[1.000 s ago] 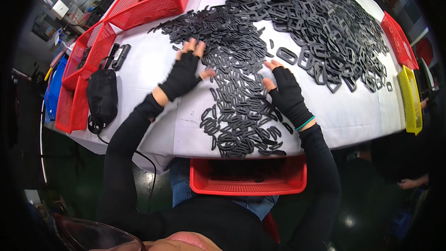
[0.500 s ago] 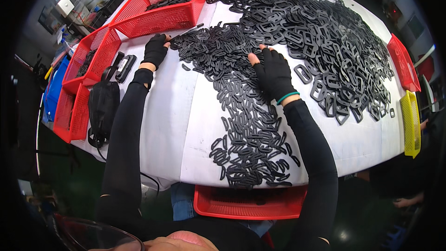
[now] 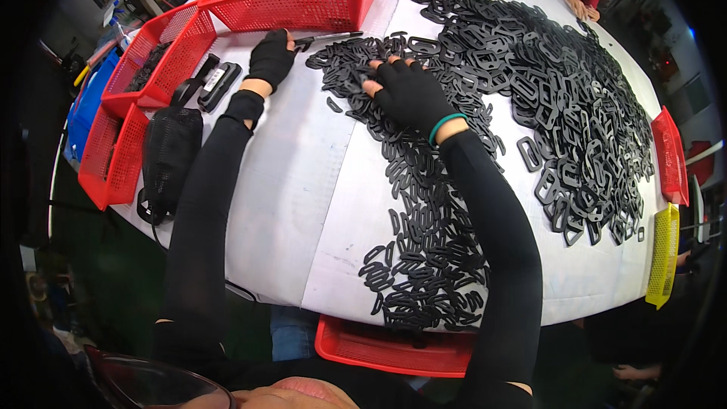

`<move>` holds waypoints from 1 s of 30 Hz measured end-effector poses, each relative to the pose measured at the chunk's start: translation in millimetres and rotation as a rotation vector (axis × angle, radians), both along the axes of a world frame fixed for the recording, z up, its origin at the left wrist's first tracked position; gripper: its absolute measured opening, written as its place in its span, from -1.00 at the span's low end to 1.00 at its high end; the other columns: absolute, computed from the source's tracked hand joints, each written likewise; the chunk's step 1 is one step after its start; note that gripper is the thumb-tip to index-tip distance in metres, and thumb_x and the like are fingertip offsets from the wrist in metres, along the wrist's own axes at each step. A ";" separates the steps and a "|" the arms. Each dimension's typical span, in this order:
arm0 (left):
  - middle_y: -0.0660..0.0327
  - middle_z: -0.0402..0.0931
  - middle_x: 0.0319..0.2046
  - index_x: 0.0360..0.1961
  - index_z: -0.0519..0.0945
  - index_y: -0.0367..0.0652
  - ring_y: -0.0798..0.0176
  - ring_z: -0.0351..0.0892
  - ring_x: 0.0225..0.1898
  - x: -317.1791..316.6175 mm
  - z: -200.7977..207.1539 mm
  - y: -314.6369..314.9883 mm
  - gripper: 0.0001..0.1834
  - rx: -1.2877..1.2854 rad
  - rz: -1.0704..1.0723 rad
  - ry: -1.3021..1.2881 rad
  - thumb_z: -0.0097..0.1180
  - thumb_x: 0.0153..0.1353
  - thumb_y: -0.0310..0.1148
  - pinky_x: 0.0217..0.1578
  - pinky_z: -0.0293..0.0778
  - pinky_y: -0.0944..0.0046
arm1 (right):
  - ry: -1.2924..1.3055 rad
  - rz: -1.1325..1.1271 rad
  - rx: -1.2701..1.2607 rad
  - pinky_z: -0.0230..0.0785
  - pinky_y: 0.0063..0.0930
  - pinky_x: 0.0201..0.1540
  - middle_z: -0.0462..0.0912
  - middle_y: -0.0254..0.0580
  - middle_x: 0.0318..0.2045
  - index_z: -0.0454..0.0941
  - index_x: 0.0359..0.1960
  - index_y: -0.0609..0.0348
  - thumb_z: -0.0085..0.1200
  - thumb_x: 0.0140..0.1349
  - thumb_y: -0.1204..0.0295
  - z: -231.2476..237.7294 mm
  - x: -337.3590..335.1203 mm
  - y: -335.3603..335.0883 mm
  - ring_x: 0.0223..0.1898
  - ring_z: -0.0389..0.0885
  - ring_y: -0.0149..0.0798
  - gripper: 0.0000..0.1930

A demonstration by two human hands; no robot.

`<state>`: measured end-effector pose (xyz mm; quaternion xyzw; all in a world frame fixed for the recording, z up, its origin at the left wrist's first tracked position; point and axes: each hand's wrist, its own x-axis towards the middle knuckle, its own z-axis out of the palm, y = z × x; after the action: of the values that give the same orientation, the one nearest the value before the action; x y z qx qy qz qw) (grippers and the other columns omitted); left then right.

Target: The person sorts small black plastic components on a table and places them into a red basket.

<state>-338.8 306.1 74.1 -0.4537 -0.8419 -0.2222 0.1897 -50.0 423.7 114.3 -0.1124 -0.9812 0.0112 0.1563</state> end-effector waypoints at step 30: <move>-0.25 0.22 0.22 0.21 0.37 -0.18 -0.31 0.14 0.28 140.9 6.2 -26.7 -0.39 -0.139 -0.572 -0.144 -0.11 0.31 0.05 0.27 0.09 -0.06 | 0.180 -0.235 -0.072 0.40 -0.27 -0.02 0.63 -0.06 -0.14 0.51 0.05 0.10 -0.10 0.31 0.21 -1.6 30.9 94.4 -0.07 0.58 -0.02 -0.63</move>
<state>-197.9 279.3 80.4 -0.6671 -0.7046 -0.2402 0.0277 -19.1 518.2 112.7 -0.2306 -0.9423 0.0380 0.2397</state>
